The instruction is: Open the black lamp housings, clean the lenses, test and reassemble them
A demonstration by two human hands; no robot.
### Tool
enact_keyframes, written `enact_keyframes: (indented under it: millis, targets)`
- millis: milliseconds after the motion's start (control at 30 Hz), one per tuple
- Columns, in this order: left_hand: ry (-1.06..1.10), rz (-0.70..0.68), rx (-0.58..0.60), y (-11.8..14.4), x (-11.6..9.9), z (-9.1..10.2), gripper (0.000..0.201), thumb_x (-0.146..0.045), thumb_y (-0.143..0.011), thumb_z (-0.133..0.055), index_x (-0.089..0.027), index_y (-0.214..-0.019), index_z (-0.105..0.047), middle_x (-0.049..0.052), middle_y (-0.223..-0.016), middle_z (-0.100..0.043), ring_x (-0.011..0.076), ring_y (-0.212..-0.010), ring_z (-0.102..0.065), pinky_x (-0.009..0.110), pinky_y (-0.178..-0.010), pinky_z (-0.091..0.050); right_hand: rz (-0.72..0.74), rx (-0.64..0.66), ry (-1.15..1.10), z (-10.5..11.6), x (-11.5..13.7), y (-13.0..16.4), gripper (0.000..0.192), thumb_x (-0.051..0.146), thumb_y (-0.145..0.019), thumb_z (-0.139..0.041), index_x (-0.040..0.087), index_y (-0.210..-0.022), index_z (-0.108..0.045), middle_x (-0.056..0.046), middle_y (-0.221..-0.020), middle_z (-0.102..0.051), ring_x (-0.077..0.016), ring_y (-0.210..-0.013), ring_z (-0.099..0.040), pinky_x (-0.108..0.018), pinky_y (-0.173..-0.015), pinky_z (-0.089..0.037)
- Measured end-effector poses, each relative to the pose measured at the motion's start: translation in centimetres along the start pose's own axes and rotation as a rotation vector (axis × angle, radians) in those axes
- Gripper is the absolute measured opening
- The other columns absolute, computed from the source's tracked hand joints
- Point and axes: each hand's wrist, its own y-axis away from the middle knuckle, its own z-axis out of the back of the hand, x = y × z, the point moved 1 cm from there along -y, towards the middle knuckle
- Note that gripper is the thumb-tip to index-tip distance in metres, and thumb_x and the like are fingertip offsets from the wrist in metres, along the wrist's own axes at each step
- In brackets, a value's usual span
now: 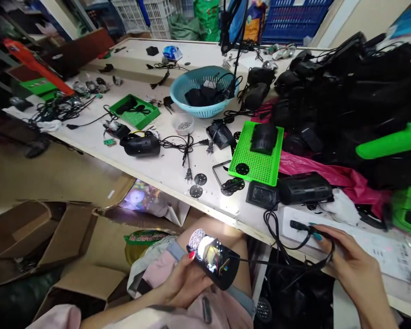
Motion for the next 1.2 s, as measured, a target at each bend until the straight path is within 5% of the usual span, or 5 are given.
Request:
enact_keyframes:
  millis: [533,867,1200]
  targets:
    - [0.005,0.08,0.102,-0.4,-0.2,1.0,0.05,-0.039,-0.074,-0.083,-0.011,-0.115,-0.07,0.011,-0.109,-0.075,0.0264,-0.115,-0.062,0.037,-0.112,-0.033,0.065,-0.042,-0.024,-0.3,0.0,0.7,0.036,0.058,-0.069,-0.071,0.034,-0.096,-0.076,0.002,-0.109,-0.073,-0.0361,-0.114,-0.063,-0.054,-0.111,-0.043]
    - [-0.005,0.069,0.123,-0.6,0.0,1.2,0.046,-0.039,-0.078,-0.078,-0.011,-0.113,-0.07,0.013,-0.112,-0.074,0.0284,-0.118,-0.061,0.038,-0.111,-0.033,0.032,-0.047,-0.012,-0.2,0.9,0.8,0.039,0.057,-0.068,-0.07,0.031,-0.096,-0.076,0.0,-0.105,-0.074,-0.0356,-0.109,-0.065,-0.052,-0.107,-0.046]
    - [-0.005,0.079,0.13,-0.6,-0.3,0.6,0.04,-0.037,-0.076,-0.08,-0.017,-0.11,-0.074,0.008,-0.108,-0.077,0.0202,-0.105,-0.066,0.03,-0.099,-0.042,0.107,-0.051,-0.021,-0.5,0.4,0.7,0.038,0.056,-0.072,-0.069,0.03,-0.099,-0.075,-0.001,-0.107,-0.073,-0.0342,-0.109,-0.065,-0.051,-0.105,-0.047]
